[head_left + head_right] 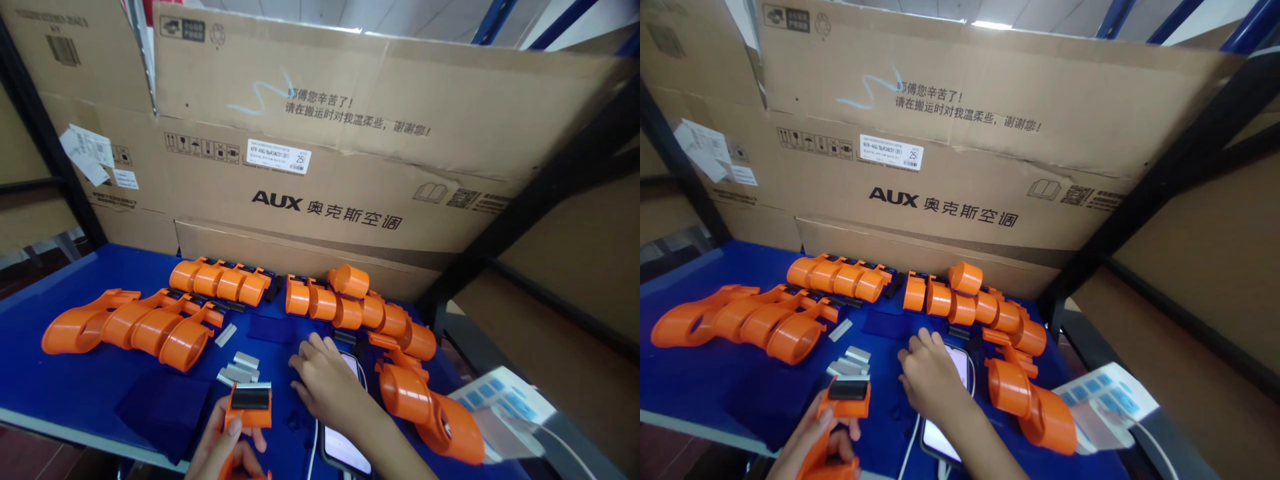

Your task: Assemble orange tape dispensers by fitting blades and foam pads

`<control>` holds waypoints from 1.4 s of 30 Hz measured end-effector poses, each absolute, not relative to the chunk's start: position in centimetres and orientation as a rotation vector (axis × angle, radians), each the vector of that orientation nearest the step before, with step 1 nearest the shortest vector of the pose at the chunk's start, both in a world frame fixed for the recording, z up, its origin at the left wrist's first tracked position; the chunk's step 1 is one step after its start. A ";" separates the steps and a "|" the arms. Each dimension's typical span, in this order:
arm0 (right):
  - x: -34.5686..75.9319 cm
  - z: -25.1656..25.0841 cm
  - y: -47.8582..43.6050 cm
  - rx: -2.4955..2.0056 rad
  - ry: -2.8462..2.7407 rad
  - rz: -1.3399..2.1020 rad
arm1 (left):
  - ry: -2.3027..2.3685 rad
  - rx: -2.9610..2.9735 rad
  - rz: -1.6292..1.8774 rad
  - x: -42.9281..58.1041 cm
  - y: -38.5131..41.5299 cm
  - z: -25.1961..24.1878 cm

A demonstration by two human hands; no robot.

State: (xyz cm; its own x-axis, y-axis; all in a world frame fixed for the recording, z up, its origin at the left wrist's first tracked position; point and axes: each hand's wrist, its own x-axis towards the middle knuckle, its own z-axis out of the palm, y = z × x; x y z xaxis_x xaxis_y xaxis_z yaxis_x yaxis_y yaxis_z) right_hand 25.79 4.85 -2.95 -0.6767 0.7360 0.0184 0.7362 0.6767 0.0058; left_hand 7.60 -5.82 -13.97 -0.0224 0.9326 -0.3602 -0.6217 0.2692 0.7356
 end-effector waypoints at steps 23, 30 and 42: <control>26.3 -3.2 3.9 -1.126 -2.281 0.741 | 0.986 0.442 1.322 7.8 -6.0 -12.2; 24.6 -5.4 -0.8 -0.975 -1.508 1.175 | 1.132 0.501 1.308 8.5 -5.8 -10.3; 22.8 -9.5 -2.5 -0.924 -1.583 0.731 | 1.128 0.548 1.361 8.9 -5.7 -8.8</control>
State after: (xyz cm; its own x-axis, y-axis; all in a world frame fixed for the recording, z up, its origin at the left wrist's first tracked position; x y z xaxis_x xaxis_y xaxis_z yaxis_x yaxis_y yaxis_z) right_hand 22.79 -2.52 -9.49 -0.0866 0.8638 0.4962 0.1821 0.5035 -0.8446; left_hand 8.88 -5.71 -8.77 -0.1647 0.9370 -0.3080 -0.4766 0.1978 0.8566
